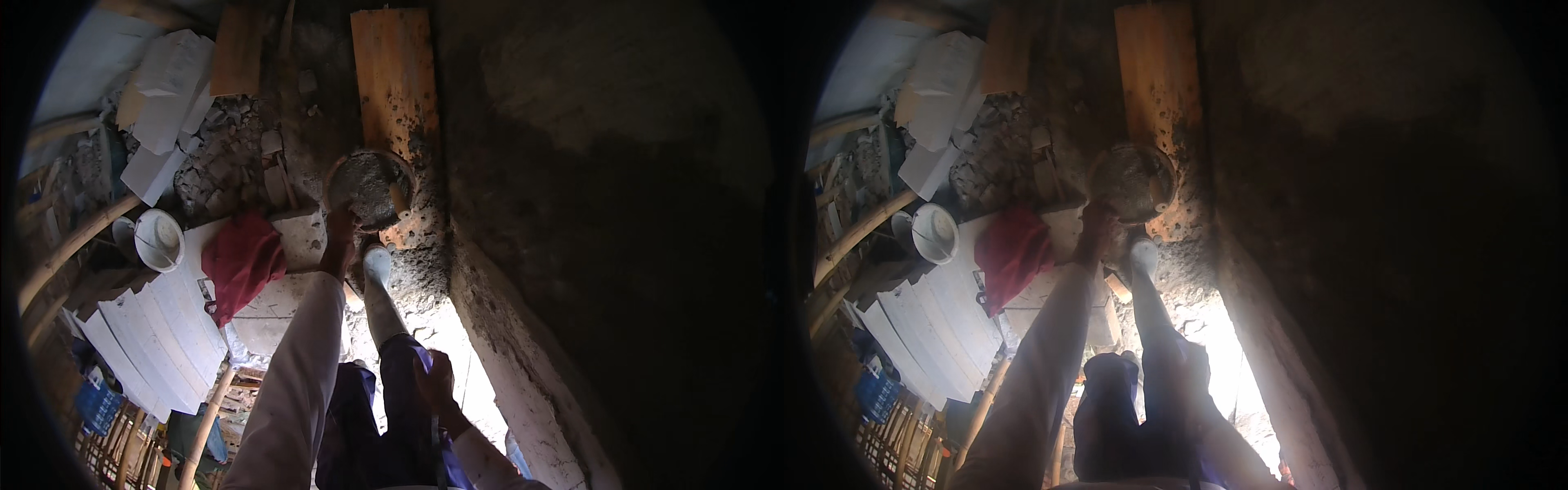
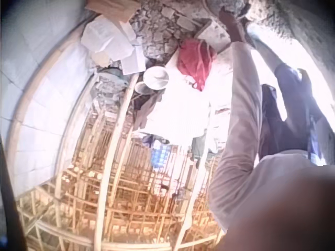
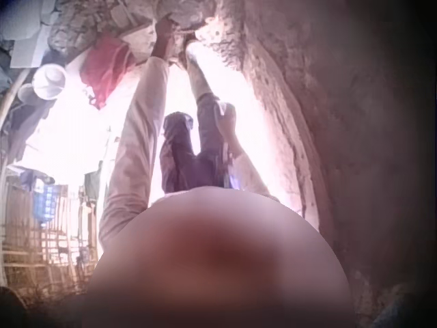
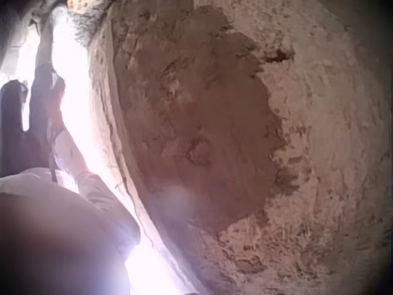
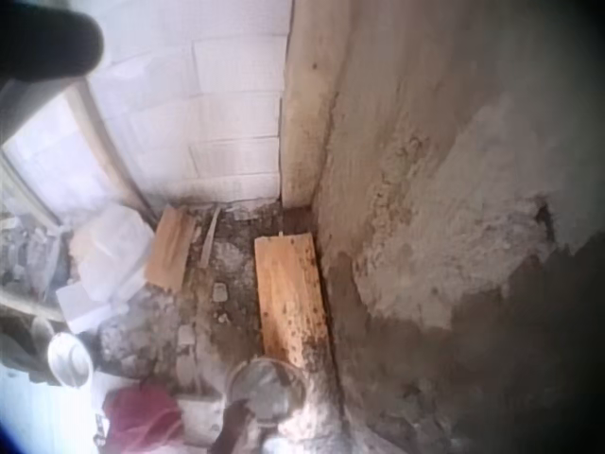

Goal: The person smooths a wet cement wall with a trowel, then walks to a mixing area to scoop cement into a pan. He returns and applies the cement to the wall, spreading and leveling it with the trowel.

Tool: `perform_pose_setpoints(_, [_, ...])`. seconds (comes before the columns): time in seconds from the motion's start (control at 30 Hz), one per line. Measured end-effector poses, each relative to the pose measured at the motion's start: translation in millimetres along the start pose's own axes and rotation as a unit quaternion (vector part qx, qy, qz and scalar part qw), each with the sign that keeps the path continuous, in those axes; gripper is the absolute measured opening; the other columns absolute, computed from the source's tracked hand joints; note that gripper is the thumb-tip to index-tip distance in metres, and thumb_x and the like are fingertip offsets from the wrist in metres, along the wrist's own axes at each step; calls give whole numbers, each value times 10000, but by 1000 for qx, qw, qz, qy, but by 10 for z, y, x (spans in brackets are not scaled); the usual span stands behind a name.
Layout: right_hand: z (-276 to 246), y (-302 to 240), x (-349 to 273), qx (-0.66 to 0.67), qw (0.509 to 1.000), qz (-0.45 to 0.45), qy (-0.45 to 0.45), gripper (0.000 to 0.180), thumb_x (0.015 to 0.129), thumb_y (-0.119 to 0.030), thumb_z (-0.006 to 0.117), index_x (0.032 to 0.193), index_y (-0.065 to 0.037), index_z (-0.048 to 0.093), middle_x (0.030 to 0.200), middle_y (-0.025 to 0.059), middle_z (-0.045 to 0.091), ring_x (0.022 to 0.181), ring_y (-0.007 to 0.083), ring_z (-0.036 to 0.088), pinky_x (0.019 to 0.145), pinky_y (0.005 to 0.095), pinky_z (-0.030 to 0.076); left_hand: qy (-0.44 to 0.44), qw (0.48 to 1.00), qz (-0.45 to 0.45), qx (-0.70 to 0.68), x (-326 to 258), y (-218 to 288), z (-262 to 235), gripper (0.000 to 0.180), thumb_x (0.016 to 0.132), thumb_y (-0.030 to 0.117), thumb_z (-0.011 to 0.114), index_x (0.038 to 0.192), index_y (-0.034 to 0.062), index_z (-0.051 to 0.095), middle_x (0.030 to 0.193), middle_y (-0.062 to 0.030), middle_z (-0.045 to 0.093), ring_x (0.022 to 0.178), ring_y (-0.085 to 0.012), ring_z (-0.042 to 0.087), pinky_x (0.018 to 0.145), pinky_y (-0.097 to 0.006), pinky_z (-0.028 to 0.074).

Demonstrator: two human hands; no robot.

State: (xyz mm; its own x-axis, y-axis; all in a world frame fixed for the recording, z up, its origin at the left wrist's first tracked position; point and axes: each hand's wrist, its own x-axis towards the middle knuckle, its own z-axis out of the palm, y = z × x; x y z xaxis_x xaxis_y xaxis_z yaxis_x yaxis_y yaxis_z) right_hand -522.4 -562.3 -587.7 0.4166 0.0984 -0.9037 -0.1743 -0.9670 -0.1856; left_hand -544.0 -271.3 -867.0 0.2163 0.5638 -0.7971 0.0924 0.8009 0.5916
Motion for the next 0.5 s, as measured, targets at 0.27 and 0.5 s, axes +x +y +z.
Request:
perform_pose_setpoints(0.27, [477,-1536,2746,-186,894,-335,231,524,939,-314,641,1363,-31,520,1352,234,522,1184,399,594,960,524,510,259,931,-51,253,26,-227,-1182,310,958,160,600,1204,-21,654,1074,-137,718,917,-216,682,789,-349,531])
perform_pose_setpoints(0.5, [1075,-2268,2902,-409,864,-279,95,474,919,-284,652,1265,-3,490,1045,213,655,830,391,723,693,467,606,47,945,-136,295,-763,-164,-1491,429,950,280,671,1323,95,571,1021,-38,640,835,-159,606,712,-351,497])
